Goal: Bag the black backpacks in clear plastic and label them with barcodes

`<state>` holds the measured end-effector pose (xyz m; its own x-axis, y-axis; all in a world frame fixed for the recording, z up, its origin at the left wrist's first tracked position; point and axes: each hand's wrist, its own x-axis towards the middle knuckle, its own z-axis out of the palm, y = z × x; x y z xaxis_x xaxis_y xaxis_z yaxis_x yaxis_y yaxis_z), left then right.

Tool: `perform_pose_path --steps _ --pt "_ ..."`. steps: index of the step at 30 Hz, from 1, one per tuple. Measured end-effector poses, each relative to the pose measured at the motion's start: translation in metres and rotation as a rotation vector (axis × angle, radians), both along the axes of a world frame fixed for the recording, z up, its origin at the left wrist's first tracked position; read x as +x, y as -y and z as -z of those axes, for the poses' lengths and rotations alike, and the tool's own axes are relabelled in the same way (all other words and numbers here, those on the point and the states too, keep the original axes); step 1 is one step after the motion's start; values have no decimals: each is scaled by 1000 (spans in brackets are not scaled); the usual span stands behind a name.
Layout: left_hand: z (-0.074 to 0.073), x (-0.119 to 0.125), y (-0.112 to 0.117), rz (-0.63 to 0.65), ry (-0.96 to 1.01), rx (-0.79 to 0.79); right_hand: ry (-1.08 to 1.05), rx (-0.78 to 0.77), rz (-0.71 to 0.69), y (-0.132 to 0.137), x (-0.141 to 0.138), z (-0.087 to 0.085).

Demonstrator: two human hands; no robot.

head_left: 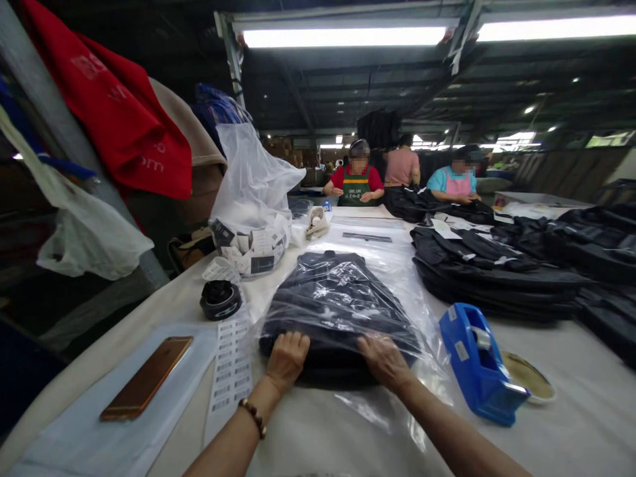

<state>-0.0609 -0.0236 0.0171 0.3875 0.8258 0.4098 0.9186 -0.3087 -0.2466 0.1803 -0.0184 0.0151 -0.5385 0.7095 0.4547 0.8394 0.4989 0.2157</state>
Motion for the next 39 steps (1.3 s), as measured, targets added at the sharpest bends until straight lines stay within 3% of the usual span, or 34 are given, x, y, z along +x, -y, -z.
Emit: perform_pose_path --steps 5,9,13,19,24,29,33,36,37,39 --pt "20 -3 -1 65 -51 -11 15 17 -98 0 11 17" --pt "21 -6 -3 91 -68 -35 5 21 -154 -1 30 21" --pt "18 -1 13 27 -40 -40 -45 -23 -170 7 37 21" --pt "13 11 37 -10 157 -168 -38 3 -121 27 25 29" --pt "7 0 39 160 19 -125 102 112 -176 23 15 28" --pt "-8 0 31 250 -27 -73 289 137 18 18 -20 14" --pt "-12 4 26 180 56 -83 261 97 54 12 -43 5" --pt "-2 -6 36 114 157 -27 227 -19 21 -1 -39 -1" --pt "2 -12 41 60 274 18 212 -56 11 -6 -35 -3" --pt "12 -27 47 -187 699 126 187 -107 -3 -13 -29 -9"
